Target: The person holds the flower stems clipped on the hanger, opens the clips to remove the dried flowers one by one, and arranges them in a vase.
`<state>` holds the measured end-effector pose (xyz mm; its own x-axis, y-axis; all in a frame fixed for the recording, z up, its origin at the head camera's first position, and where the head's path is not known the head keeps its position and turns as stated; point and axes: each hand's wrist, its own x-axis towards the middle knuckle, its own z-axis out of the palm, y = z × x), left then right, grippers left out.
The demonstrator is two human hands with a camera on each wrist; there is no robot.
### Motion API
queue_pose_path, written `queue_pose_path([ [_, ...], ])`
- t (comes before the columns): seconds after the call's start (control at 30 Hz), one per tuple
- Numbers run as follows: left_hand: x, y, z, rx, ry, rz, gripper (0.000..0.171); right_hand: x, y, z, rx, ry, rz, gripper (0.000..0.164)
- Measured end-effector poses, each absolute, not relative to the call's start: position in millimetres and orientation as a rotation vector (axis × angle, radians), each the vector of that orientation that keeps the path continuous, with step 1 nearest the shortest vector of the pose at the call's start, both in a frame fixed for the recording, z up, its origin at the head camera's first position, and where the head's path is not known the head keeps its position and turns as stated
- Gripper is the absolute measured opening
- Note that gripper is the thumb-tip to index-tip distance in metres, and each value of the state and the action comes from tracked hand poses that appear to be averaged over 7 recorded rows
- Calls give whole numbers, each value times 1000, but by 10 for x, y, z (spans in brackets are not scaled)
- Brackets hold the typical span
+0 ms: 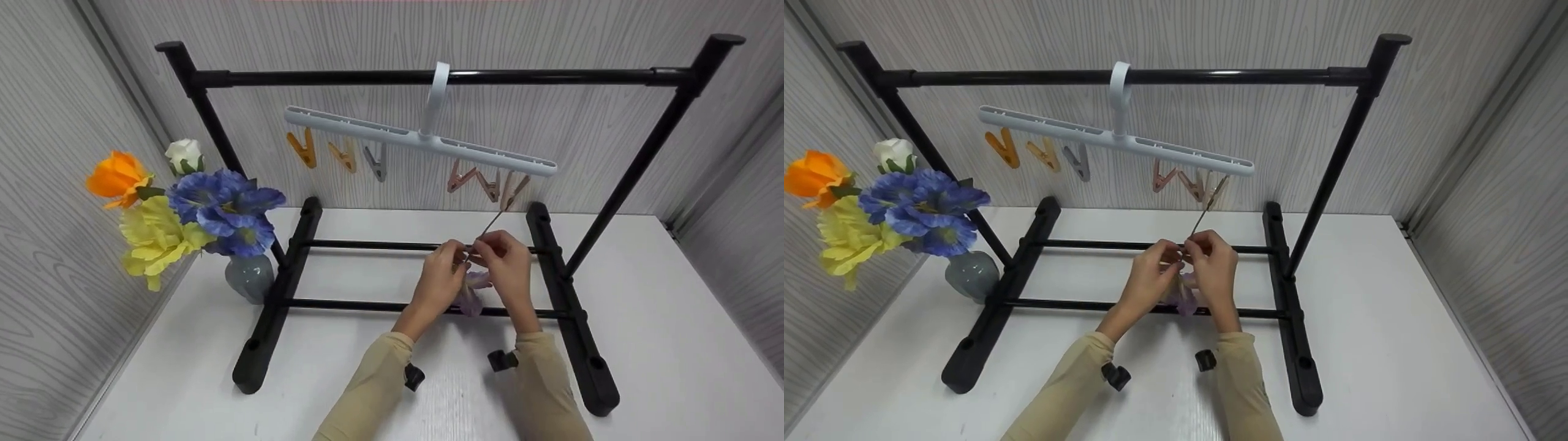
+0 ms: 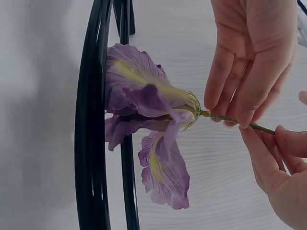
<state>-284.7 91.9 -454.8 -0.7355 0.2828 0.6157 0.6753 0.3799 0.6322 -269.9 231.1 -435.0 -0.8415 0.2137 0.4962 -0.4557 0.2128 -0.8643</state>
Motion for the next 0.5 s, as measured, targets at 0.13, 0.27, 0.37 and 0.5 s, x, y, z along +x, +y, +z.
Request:
queue_pose_path([
  [0.13,-2846,918,-4581,-782,-2183,-1398,15,-2696,2288,-4354,227,-1967,1680,10],
  [0.27,-2854,938,-4597,-766,-2175,-1442,14,-2692,2284,-4348,196,-1974,1665,10],
  [0.37,-2858,950,-4609,-746,-2175,-1438,14,-2692,2282,-4341,183,-1983,1668,10],
  [0.5,-2858,942,-4622,-739,-2174,-1426,14,-2695,2280,-4334,190,-1988,1696,10],
])
